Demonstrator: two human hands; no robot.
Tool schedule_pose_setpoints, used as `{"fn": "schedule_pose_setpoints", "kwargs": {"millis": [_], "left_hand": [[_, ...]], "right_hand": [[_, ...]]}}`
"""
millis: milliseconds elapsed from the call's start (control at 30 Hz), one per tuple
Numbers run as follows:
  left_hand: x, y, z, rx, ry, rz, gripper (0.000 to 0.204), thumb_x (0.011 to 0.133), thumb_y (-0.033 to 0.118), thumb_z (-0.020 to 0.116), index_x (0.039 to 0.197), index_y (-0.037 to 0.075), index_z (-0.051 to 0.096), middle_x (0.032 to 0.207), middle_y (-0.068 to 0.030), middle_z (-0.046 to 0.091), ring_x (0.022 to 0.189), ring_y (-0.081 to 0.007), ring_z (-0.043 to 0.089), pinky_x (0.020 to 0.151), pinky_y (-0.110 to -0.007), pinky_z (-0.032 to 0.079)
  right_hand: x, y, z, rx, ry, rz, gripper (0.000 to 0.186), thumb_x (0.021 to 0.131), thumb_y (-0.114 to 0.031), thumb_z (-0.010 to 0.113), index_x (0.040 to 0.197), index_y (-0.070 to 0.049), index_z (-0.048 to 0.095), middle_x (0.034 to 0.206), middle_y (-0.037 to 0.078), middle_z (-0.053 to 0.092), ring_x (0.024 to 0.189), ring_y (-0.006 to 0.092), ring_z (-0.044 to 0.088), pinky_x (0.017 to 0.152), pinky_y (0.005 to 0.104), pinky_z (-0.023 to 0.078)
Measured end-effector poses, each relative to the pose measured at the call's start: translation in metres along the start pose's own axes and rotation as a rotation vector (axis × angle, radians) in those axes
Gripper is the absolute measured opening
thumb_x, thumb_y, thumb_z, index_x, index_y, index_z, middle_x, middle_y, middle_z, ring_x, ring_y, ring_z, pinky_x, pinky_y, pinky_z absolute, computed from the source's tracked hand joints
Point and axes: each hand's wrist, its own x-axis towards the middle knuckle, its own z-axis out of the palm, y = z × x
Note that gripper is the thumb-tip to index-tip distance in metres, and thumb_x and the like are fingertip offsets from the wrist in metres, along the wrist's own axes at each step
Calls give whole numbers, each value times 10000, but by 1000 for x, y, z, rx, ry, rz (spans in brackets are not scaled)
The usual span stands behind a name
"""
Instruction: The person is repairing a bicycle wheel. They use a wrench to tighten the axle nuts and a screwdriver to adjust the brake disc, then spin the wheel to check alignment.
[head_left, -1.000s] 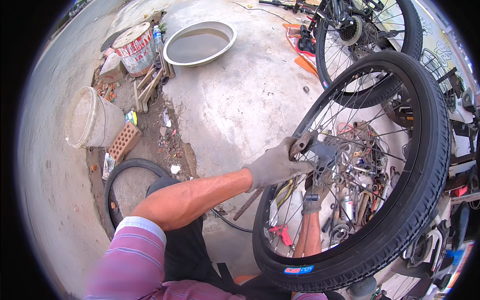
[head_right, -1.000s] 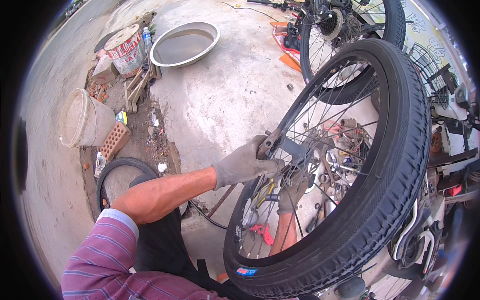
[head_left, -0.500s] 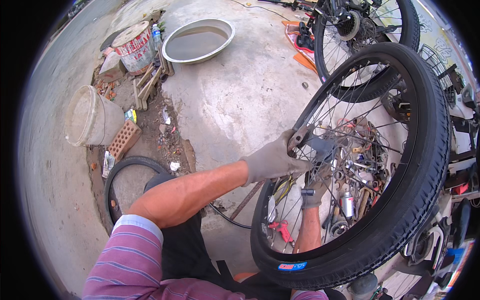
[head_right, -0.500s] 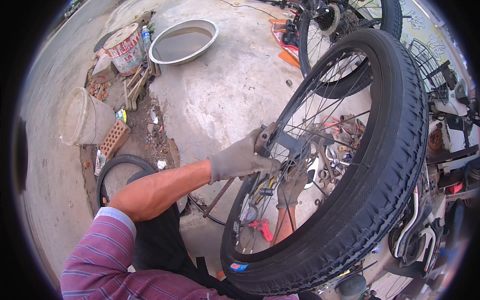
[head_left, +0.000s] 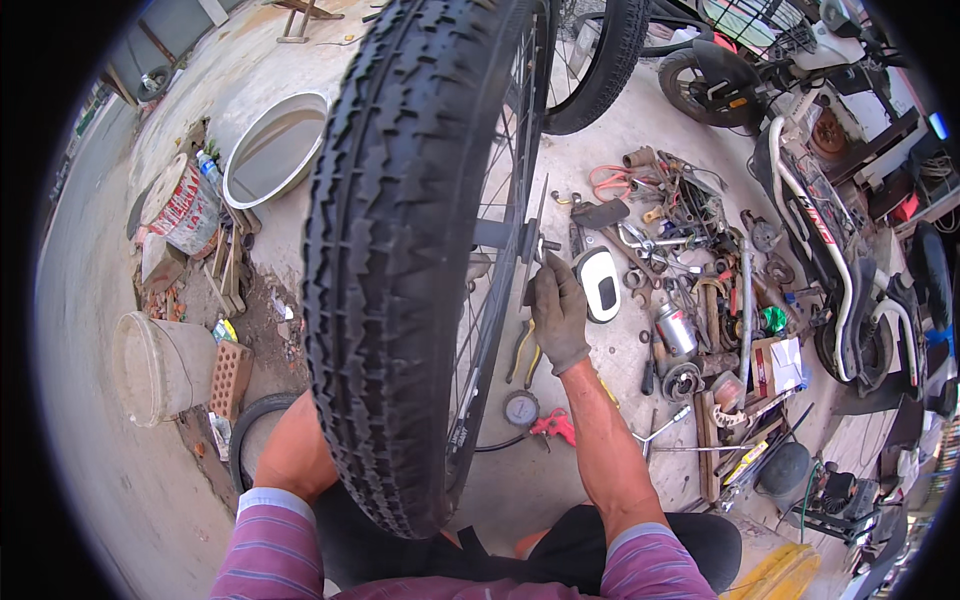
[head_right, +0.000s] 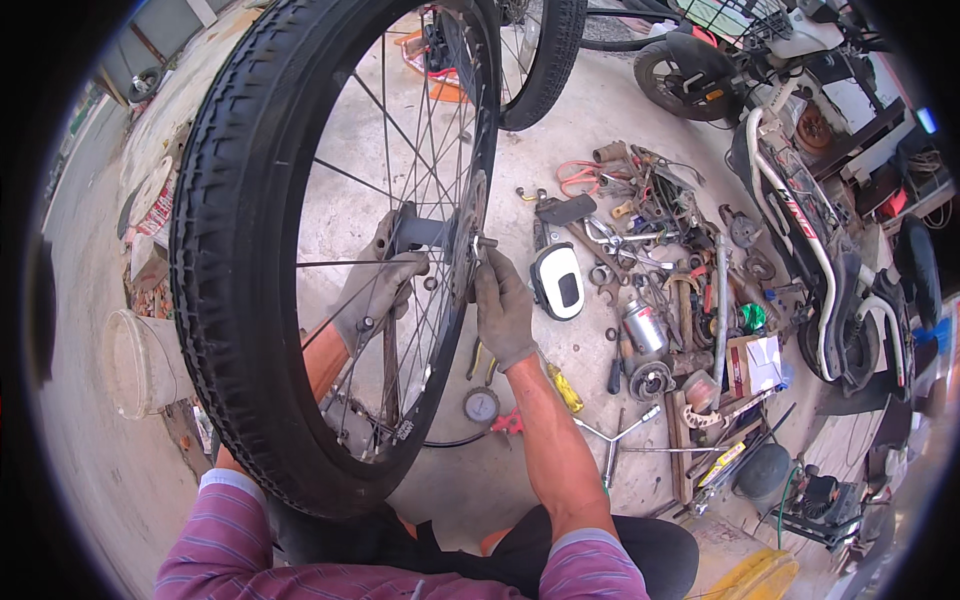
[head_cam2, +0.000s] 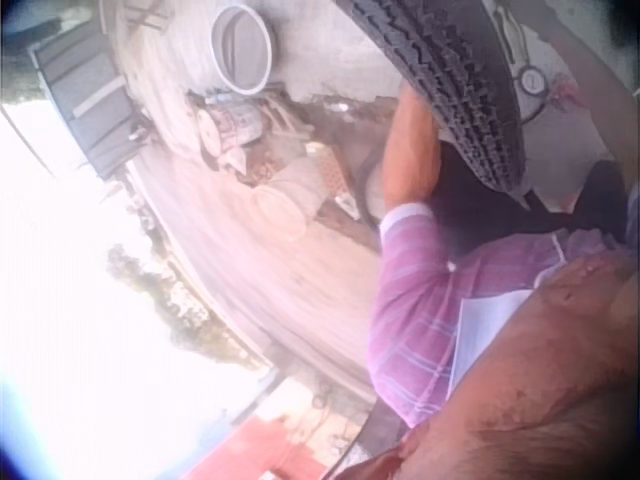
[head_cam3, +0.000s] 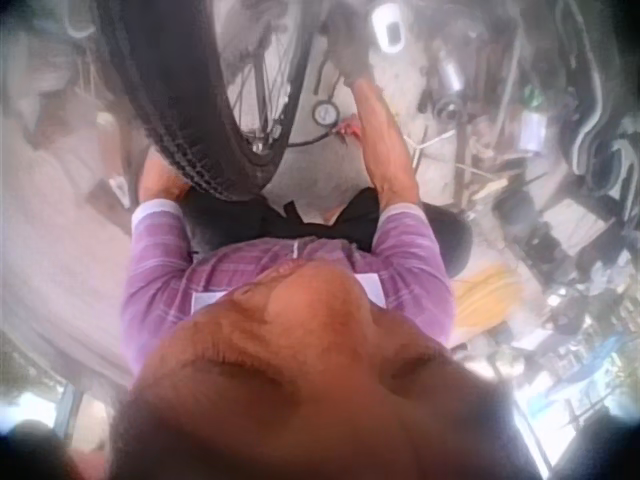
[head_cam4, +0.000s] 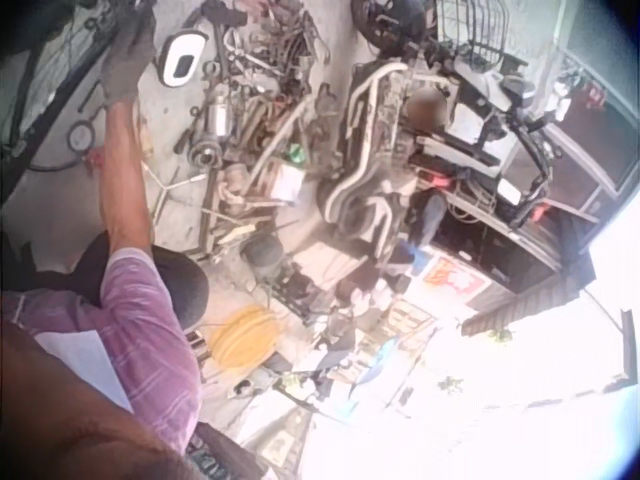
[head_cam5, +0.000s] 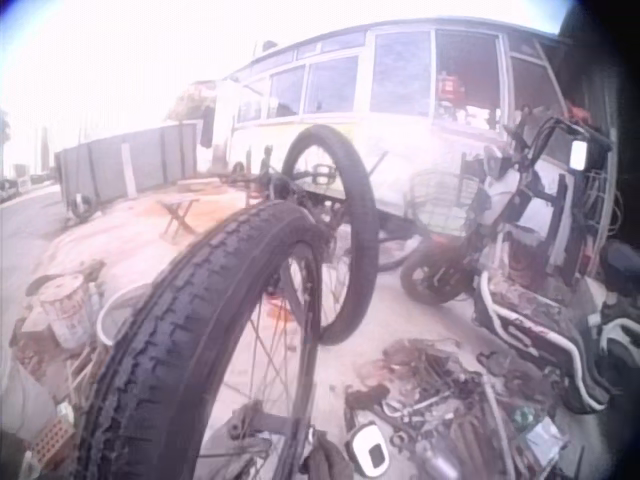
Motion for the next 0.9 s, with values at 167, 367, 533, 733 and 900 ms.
{"fn": "schedule_pose_setpoints", "kwargs": {"millis": [167, 367, 533, 733, 900], "left_hand": [[0, -7, -2, 10, 93, -16, 332, 946, 144, 688, 1232, 97, 526, 885, -25, 609, 491, -42, 386, 406, -240, 306], [8, -18, -3, 55, 77, -113, 289, 953, 185, 700, 1182, 100, 546, 871, -16, 604, 494, -45, 393, 404, -239, 307], [6, -22, 2, -37, 112, -98, 247, 954, 165, 689, 1152, 75, 573, 824, 1, 596, 476, -54, 422, 388, -243, 327], [-3, -10, 12, 145, 82, 154, 394, 941, 114, 671, 1313, 63, 550, 778, 29, 552, 463, -49, 439, 386, -243, 373], [-12, -4, 18, 56, 57, 130, 502, 939, 112, 676, 1409, 83, 504, 784, 39, 533, 464, -37, 429, 383, -231, 368]], "right_hand": [[-1, -12, -20, 100, 96, 161, 358, 1113, -264, 487, 1278, 2, 660, 703, -20, 541, 587, 30, 432, 518, 231, 327], [19, -61, -47, -196, -181, 521, 318, 1080, -234, 537, 1243, 24, 626, 877, 93, 726, 723, 141, 708, 589, 283, 563], [32, -125, -71, -447, -415, 564, 441, 1012, -97, 513, 1438, 17, 507, 1016, 103, 725, 775, 139, 730, 609, 267, 582], [15, -182, -87, -350, -555, 627, 638, 936, -37, 514, 1561, 13, 398, 1161, 113, 683, 881, 154, 736, 661, 256, 600], [14, -184, -77, -465, -547, 599, 658, 918, -28, 510, 1560, 38, 384, 1157, 138, 695, 871, 167, 748, 665, 274, 605]]}}
